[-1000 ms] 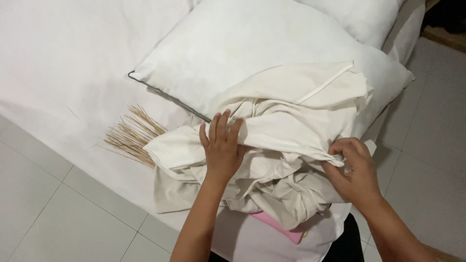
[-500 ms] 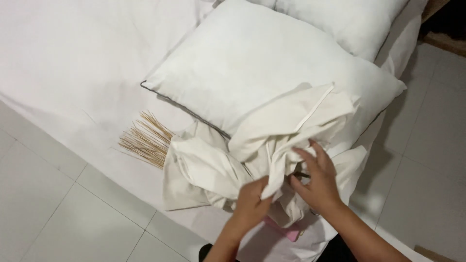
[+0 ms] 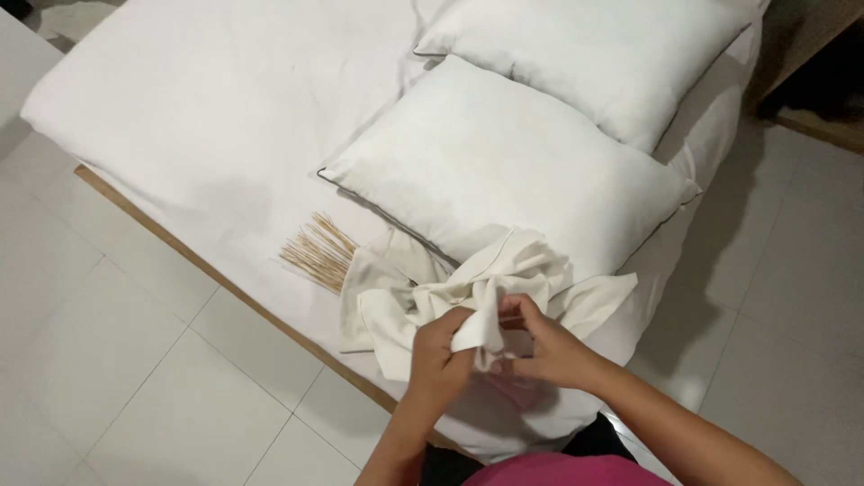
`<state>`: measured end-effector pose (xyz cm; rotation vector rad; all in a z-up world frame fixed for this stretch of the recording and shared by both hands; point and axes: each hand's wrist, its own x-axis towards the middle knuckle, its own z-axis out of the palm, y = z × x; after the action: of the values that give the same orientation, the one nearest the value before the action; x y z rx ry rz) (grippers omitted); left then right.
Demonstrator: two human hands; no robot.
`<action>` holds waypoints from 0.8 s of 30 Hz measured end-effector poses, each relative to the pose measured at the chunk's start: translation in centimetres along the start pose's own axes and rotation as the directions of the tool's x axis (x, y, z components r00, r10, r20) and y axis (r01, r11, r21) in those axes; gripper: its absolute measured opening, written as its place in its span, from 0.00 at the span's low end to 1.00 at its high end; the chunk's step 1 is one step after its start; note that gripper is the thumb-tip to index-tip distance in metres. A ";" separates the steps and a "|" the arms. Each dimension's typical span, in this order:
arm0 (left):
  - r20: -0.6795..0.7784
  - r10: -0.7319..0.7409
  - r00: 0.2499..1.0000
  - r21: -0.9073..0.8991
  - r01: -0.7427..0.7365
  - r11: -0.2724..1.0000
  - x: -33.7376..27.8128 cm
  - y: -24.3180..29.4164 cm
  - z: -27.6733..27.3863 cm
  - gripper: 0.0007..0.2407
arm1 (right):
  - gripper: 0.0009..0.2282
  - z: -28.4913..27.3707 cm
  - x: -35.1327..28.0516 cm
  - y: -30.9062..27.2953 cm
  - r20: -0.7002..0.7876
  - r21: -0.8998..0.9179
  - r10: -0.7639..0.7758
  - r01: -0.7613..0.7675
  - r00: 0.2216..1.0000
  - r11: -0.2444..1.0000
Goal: The person unfolds a white pillowcase on a bed and then inserts a white pillow into it. They adjust the fabric and corners to fit the pillow inside the case properly.
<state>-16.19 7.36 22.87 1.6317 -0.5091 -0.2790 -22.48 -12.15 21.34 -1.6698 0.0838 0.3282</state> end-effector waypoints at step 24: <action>-0.006 0.015 1.000 0.473 -0.010 0.881 4.4 -2.7 -13.6 0.10 | 0.15 -8.9 -5.0 4.3 -0.516 0.564 0.332 0.022 0.790 0.826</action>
<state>-5.60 17.28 22.51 2.1040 -0.6125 -0.1402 -26.87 -22.09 19.30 -1.1283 0.7427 -0.1160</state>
